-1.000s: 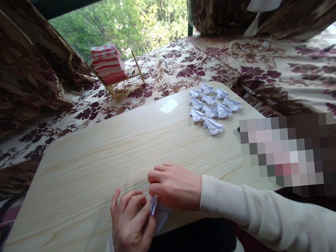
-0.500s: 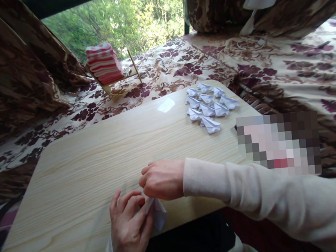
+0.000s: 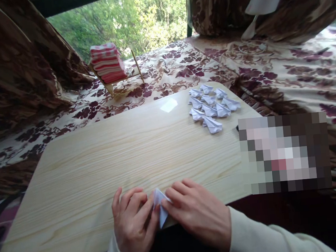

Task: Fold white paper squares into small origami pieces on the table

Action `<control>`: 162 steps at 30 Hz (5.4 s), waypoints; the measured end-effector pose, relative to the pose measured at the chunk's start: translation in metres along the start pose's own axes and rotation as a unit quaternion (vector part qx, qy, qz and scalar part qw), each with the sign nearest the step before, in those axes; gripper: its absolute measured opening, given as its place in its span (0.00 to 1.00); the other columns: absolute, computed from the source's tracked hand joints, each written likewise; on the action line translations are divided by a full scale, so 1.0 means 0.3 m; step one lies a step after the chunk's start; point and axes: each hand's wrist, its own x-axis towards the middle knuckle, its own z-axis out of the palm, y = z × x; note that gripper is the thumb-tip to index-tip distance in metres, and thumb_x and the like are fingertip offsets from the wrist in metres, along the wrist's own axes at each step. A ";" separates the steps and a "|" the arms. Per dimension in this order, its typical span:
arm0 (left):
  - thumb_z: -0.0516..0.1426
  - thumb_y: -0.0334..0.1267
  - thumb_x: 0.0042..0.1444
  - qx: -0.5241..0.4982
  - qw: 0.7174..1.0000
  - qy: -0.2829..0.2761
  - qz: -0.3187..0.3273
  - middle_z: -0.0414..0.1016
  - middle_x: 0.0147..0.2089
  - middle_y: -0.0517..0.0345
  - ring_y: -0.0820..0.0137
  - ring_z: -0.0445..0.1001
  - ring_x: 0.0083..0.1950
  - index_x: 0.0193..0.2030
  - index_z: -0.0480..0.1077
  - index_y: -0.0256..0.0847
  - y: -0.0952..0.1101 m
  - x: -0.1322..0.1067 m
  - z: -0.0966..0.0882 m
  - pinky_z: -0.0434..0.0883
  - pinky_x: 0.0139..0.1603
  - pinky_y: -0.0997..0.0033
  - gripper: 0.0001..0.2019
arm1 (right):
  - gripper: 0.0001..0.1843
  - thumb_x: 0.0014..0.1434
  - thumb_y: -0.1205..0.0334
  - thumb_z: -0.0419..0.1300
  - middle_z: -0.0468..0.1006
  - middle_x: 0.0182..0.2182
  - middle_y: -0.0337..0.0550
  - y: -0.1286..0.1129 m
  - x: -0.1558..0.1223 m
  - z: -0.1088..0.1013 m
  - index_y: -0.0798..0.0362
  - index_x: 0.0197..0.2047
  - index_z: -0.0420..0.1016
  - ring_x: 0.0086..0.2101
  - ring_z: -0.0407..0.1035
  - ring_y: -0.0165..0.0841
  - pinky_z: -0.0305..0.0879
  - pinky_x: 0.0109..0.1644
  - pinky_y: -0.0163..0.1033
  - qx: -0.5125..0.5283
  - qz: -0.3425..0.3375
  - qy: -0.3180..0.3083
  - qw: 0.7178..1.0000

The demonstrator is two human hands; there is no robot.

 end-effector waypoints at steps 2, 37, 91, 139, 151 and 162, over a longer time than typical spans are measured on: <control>0.54 0.35 0.56 0.006 1.000 -0.013 0.007 0.72 0.30 0.56 0.62 0.69 0.44 0.38 0.75 0.41 0.000 0.002 -0.006 0.51 0.60 0.43 0.09 | 0.12 0.61 0.65 0.54 0.69 0.36 0.43 0.003 -0.007 0.010 0.57 0.48 0.67 0.36 0.60 0.36 0.56 0.38 0.43 -0.011 0.010 -0.004 1.000; 0.52 0.35 0.57 0.032 0.998 -0.043 0.033 0.73 0.33 0.54 0.61 0.68 0.45 0.39 0.74 0.41 -0.002 -0.001 -0.027 0.50 0.60 0.41 0.10 | 0.19 0.57 0.66 0.58 0.69 0.36 0.44 0.026 -0.027 -0.014 0.57 0.52 0.65 0.37 0.60 0.37 0.55 0.41 0.43 -0.062 0.025 0.010 0.998; 0.52 0.33 0.55 -0.017 0.997 -0.070 0.042 0.73 0.35 0.58 0.65 0.68 0.48 0.37 0.73 0.44 -0.077 -0.027 -0.172 0.48 0.62 0.46 0.09 | 0.18 0.56 0.71 0.54 0.68 0.35 0.43 0.012 0.014 -0.001 0.51 0.51 0.66 0.36 0.60 0.36 0.57 0.38 0.41 -0.070 0.032 -0.006 0.997; 0.54 0.33 0.54 -0.024 0.988 -0.149 0.019 0.72 0.31 0.61 0.66 0.68 0.42 0.32 0.69 0.43 -0.055 0.089 -0.042 0.48 0.60 0.47 0.03 | 0.08 0.58 0.69 0.56 0.70 0.31 0.42 0.128 0.142 -0.011 0.55 0.27 0.70 0.33 0.58 0.31 0.55 0.37 0.37 0.051 -0.002 -0.001 0.999; 0.52 0.34 0.55 -0.029 0.986 -0.165 0.009 0.70 0.33 0.58 0.64 0.66 0.42 0.32 0.68 0.42 -0.066 0.089 -0.027 0.50 0.59 0.49 0.05 | 0.09 0.60 0.69 0.54 0.71 0.28 0.46 0.093 0.246 -0.073 0.57 0.29 0.72 0.33 0.62 0.37 0.55 0.31 0.40 -0.082 -0.130 -0.144 0.978; 0.51 0.33 0.54 -0.039 0.991 -0.129 -0.016 0.70 0.29 0.59 0.65 0.67 0.39 0.28 0.68 0.42 -0.044 0.091 -0.023 0.49 0.58 0.49 0.07 | 0.10 0.57 0.75 0.52 0.69 0.29 0.44 0.121 0.125 -0.099 0.56 0.28 0.69 0.32 0.60 0.33 0.56 0.33 0.38 -0.043 -0.009 -0.100 0.994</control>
